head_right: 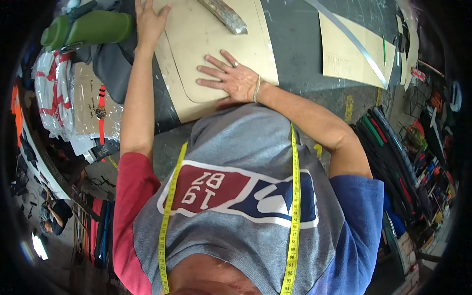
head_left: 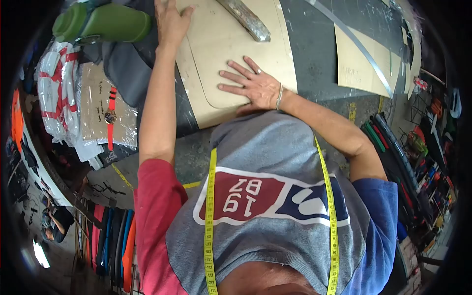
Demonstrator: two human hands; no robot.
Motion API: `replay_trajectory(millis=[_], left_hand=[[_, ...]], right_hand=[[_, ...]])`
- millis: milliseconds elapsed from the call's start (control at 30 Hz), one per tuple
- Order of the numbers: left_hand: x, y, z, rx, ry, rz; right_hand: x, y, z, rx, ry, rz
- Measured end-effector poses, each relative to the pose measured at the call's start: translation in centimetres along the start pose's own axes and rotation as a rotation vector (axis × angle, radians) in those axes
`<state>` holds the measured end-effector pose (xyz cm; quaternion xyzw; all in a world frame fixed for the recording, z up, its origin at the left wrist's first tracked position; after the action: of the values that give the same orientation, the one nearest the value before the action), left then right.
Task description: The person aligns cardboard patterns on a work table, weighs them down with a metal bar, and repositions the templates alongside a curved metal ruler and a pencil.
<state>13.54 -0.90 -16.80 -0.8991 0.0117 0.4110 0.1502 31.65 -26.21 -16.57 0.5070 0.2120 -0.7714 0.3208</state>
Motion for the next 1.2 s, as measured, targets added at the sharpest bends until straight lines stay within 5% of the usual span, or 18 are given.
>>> replay_trajectory(millis=[267, 367, 533, 867, 1067, 1200], left_hand=[[1.5, -5.4, 4.6, -0.159, -0.024, -0.084], [1.7, -5.8, 4.5, 0.014, -0.092, -0.228], [2.0, -5.9, 5.0, -0.045, -0.095, -0.03], [2.4, -4.6, 4.4, 0.07, -0.018, -0.193], [1.3, -3.3, -0.7, 0.253, -0.561, -0.169], [5.7, -2.5, 1.8, 0.273, -0.301, -0.045]], right_hand=[[-0.7, -0.3, 0.2, 0.003, -0.003, 0.005], [-0.8, -0.1, 0.1, 0.009, -0.009, 0.011], [-0.7, 0.1, 0.0, 0.009, -0.025, -0.007], [-0.4, 0.2, -0.1, 0.009, 0.006, -0.023], [-0.3, 0.3, -0.1, 0.009, 0.0, -0.022], [-0.7, 0.2, -0.3, -0.009, -0.038, -0.089]])
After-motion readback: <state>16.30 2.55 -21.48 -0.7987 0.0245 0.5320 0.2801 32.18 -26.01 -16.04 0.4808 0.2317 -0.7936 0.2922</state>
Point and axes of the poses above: each hand's wrist, its own y-axis away from the middle knuckle, its own x-axis out of the palm, z = x × y, the point moved 4 cm from there along -y, towards the middle knuckle, and after that the axes turned 3 degrees about -z, right-handed, at the moved point
